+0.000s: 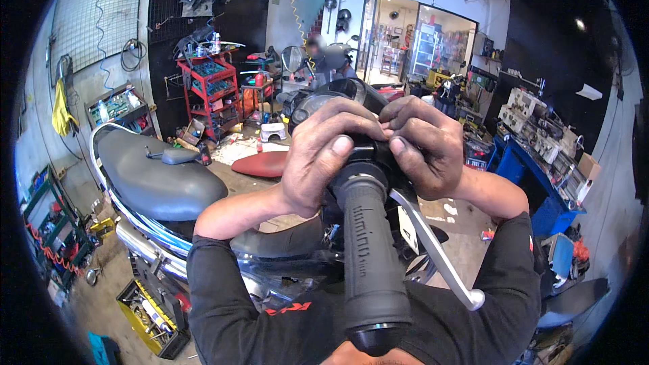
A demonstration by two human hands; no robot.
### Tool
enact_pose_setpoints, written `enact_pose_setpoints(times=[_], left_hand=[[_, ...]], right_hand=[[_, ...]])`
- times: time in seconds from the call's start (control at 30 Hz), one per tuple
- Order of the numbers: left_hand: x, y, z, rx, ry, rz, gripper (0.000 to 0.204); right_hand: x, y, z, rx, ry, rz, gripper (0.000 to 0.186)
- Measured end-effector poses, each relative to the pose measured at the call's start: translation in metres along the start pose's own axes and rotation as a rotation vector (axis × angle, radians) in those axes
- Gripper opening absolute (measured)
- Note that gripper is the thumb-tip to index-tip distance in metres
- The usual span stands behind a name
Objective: The person uses a screwdriver to loosen and tighten screws on the front console of a motorcycle, then uses their hands to detach and reattach the plastic housing around the handlebars.
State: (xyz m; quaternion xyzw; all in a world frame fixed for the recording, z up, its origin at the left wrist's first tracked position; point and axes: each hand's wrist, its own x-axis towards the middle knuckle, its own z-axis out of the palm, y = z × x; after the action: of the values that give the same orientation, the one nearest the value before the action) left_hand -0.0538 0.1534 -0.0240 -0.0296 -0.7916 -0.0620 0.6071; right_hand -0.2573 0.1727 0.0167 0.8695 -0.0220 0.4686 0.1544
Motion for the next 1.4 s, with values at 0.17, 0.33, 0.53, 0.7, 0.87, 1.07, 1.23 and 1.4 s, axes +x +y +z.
enact_pose_setpoints(times=[0.17, 0.33, 0.53, 0.7, 0.87, 1.07, 1.23, 1.4], left_hand=[[-0.002, 0.001, 0.000, 0.005, 0.012, -0.038, 0.055], [-0.005, -0.001, 0.006, -0.050, 0.064, -0.065, 0.060], [-0.003, -0.004, 0.005, -0.023, 0.037, -0.012, 0.059], [0.002, -0.002, 0.009, -0.064, 0.039, -0.013, 0.051], [-0.002, -0.001, 0.008, -0.125, 0.045, -0.071, 0.040], [0.002, 0.003, 0.008, -0.059, -0.040, -0.061, 0.057], [0.002, -0.002, 0.009, -0.054, -0.036, -0.032, 0.054], [0.003, -0.003, 0.009, -0.089, -0.014, 0.015, 0.052]], right_hand=[[0.000, -0.001, 0.003, -0.013, 0.017, 0.022, 0.012], [-0.004, -0.002, 0.000, 0.021, 0.000, 0.109, 0.015], [-0.004, 0.002, -0.001, 0.017, 0.012, 0.176, 0.025], [-0.009, 0.001, -0.003, 0.112, 0.061, 0.353, 0.031], [-0.010, 0.007, 0.009, 0.327, 0.228, 0.365, 0.030], [-0.017, 0.018, 0.001, 0.400, 0.279, 0.471, 0.028], [-0.016, 0.017, 0.007, 0.602, 0.361, 0.448, 0.026], [-0.015, 0.014, 0.013, 0.594, 0.379, 0.425, 0.029]])
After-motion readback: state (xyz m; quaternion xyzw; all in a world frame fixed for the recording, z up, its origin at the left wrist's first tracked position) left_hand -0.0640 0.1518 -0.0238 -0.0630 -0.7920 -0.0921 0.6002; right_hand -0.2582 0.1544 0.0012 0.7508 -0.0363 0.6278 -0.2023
